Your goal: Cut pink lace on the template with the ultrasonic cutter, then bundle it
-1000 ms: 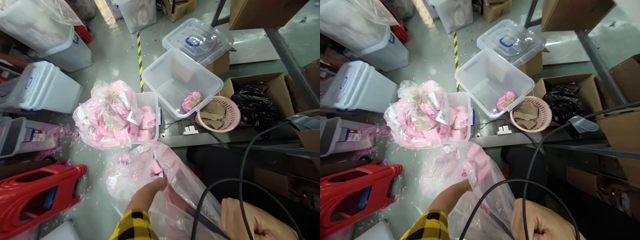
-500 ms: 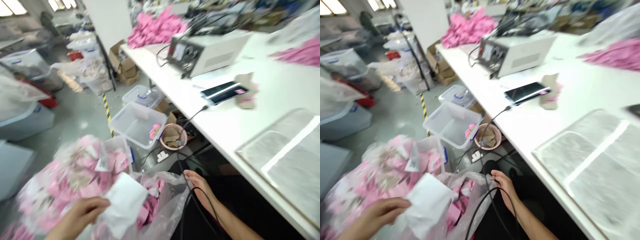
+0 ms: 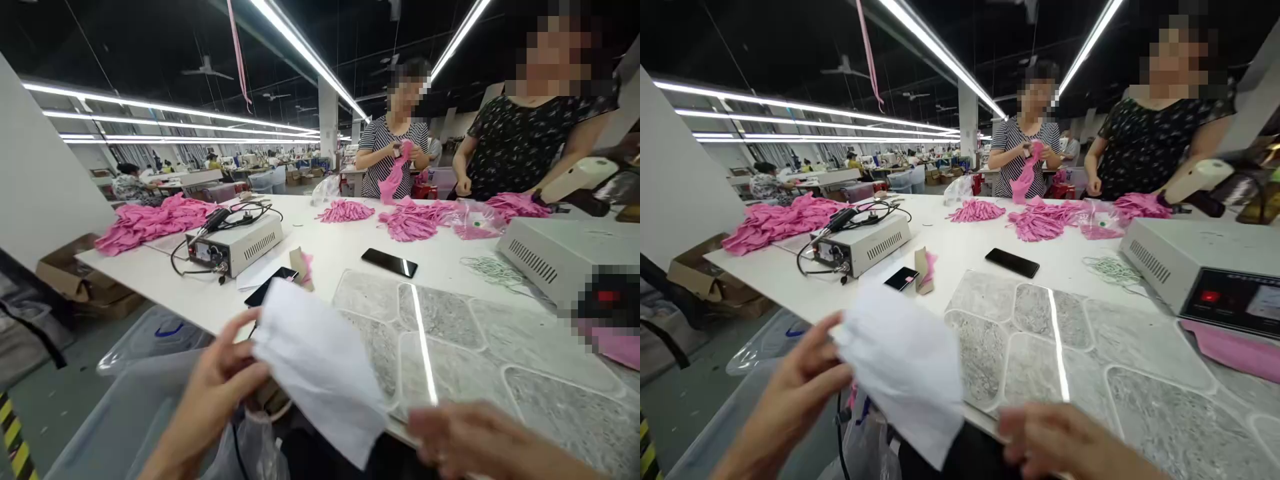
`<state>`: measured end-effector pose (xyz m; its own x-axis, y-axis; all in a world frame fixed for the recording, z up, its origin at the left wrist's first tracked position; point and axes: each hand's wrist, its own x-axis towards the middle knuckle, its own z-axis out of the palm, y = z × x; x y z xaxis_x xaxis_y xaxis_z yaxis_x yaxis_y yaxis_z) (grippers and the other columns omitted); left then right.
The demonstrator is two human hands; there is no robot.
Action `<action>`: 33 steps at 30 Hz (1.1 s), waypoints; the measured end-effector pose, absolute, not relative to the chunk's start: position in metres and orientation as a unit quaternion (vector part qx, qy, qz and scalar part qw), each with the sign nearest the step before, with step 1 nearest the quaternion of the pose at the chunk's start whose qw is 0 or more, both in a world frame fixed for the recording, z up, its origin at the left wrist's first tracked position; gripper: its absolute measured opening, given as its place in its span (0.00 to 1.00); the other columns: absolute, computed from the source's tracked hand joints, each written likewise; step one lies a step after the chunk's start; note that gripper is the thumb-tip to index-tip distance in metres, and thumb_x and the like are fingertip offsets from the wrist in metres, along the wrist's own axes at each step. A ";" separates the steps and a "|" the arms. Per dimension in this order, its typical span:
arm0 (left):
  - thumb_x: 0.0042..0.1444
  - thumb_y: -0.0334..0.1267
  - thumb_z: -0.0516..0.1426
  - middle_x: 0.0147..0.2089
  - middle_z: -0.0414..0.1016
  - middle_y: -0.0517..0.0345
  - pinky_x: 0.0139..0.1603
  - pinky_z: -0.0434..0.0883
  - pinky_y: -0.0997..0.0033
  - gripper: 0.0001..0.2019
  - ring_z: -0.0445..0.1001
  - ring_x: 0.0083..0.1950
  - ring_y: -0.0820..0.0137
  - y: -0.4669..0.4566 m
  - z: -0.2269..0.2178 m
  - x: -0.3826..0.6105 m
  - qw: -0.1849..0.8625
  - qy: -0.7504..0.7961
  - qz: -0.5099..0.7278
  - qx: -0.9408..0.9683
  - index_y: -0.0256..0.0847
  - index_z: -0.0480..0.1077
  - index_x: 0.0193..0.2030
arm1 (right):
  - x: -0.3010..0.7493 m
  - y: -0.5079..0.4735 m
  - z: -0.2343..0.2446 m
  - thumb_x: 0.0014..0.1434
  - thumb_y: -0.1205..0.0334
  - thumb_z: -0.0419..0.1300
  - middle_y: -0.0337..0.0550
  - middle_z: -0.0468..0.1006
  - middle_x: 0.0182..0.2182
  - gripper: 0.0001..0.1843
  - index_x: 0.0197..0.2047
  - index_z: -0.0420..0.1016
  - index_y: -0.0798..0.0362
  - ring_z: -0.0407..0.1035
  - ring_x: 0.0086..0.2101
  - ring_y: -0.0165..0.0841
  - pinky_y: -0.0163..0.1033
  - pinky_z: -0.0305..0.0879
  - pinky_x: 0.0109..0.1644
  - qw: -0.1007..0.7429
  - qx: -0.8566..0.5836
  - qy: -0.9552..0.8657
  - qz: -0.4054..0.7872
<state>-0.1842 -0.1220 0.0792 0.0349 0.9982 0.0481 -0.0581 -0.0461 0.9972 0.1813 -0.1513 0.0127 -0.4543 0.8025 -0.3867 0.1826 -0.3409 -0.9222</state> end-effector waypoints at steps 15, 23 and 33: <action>0.61 0.37 0.56 0.72 0.52 0.49 0.69 0.52 0.46 0.28 0.54 0.71 0.54 -0.034 0.046 -0.011 0.223 0.476 0.188 0.830 0.47 0.58 0.68 | 0.237 -0.004 0.021 0.47 0.51 0.60 0.45 0.81 0.32 0.16 0.35 0.74 0.52 0.75 0.31 0.38 0.39 0.69 0.32 0.326 -0.597 -0.541 0.495; 0.68 0.47 0.48 0.72 0.52 0.51 0.69 0.46 0.36 0.21 0.48 0.73 0.51 -0.033 0.016 -0.008 0.169 0.380 0.054 0.908 0.52 0.60 0.67 | 0.280 -0.009 0.026 0.53 0.50 0.59 0.51 0.81 0.39 0.21 0.48 0.74 0.50 0.75 0.38 0.50 0.53 0.71 0.41 0.278 -0.609 -0.688 0.282; 0.66 0.42 0.52 0.66 0.63 0.43 0.58 0.69 0.48 0.20 0.66 0.64 0.51 -0.048 0.018 0.004 0.073 0.395 0.085 0.912 0.44 0.64 0.63 | 0.245 0.014 0.008 0.62 0.51 0.56 0.39 0.71 0.59 0.22 0.58 0.73 0.43 0.62 0.61 0.42 0.53 0.53 0.67 0.190 -0.382 -0.869 0.251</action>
